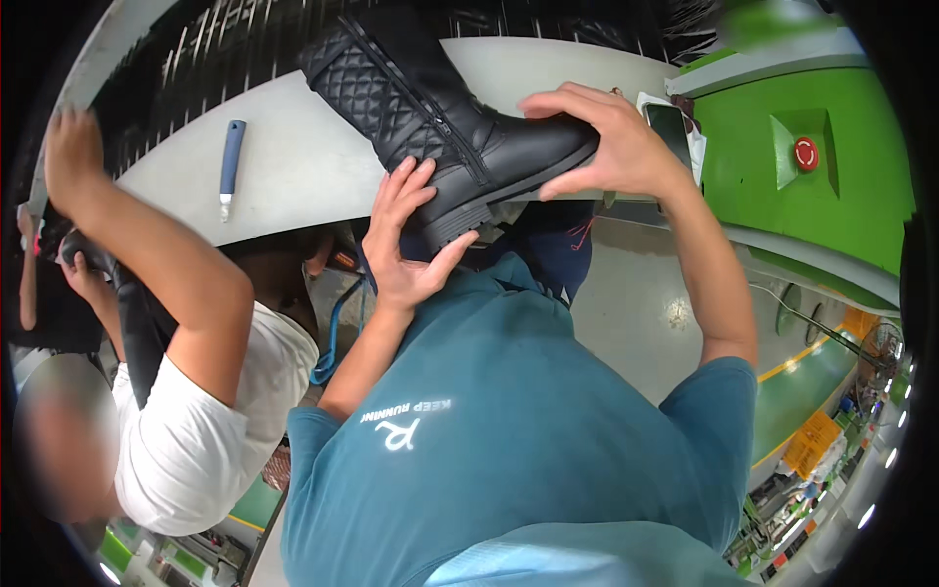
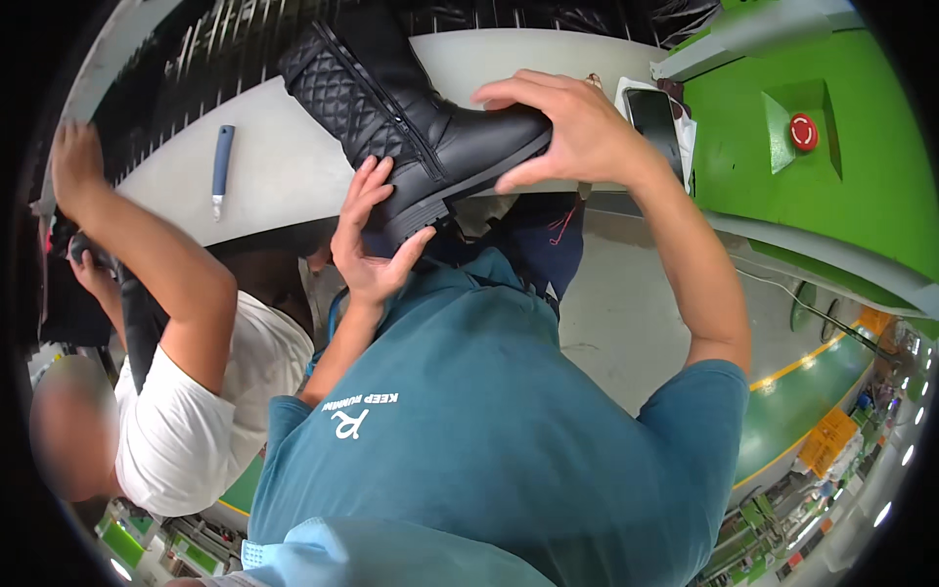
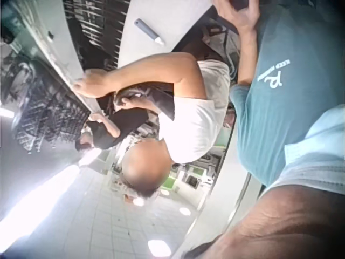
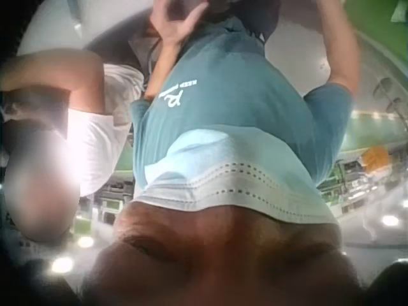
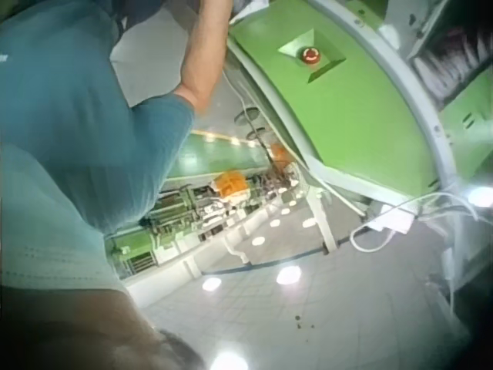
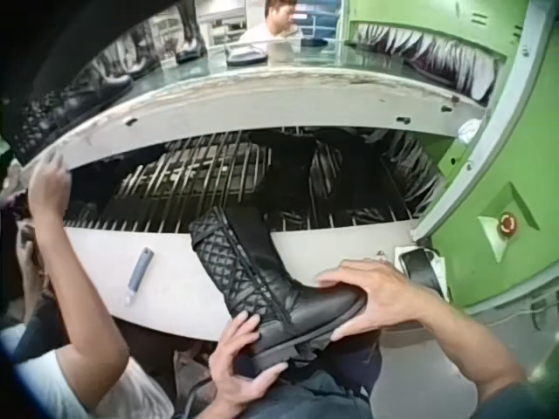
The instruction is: The recorder is inspecting and preparing black quilted boots on an assembly line, checking the zippers and soles.
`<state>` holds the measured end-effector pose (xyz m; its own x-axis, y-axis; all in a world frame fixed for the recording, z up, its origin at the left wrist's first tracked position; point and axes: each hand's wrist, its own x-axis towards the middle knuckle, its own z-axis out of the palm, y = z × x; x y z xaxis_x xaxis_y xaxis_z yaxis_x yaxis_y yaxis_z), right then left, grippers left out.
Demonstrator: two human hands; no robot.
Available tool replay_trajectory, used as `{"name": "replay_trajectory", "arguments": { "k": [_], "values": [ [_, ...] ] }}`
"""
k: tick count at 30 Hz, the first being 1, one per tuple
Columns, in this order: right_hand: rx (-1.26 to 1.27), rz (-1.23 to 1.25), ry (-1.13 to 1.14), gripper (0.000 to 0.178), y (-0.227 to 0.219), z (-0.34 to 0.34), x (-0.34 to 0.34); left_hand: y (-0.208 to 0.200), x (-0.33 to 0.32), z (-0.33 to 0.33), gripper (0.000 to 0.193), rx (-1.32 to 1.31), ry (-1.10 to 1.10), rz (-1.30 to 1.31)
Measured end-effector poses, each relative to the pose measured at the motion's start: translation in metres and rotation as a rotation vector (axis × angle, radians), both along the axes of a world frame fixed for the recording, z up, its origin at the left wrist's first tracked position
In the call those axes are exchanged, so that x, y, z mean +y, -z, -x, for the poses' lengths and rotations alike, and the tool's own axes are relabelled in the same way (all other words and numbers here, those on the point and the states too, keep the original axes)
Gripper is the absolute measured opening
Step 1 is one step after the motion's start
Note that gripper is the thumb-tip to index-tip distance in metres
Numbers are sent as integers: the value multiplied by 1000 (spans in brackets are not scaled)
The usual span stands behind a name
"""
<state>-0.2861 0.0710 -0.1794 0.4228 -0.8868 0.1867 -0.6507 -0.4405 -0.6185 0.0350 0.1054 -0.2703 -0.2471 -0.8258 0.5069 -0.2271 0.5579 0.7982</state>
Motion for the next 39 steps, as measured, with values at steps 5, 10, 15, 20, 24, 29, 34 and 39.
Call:
{"name": "replay_trajectory", "arguments": {
  "k": [5, 10, 15, 20, 24, 29, 34, 39],
  "values": [
    [-38, -179, 82, 118, -28, 24, 14, 0, -3, -2, 85, 48, 133, -24],
    [-239, 378, -166, 95, -117, -45, 23, -42, -15, 33, 117, 133, 142, 167],
    [-285, 391, -165, 102, -92, -59, 12, -50, -23, 41, 118, 290, 150, 112],
    [-127, 219, 129, 76, -24, -6, 50, -15, -39, -19, 79, -227, -81, 56],
    [-21, 321, 170, 61, 16, -28, 68, -44, -48, -17, 66, -364, 27, 171],
    [35, 464, 218, 42, 25, -58, 59, -67, -45, 17, 65, -498, 120, 268],
    [12, 529, 220, 35, 33, -72, 52, -53, -52, 24, 66, -490, 65, 315],
    [-28, 331, 203, 28, 27, -72, 45, -47, -56, 27, 68, -470, 42, 331]
  ]
}}
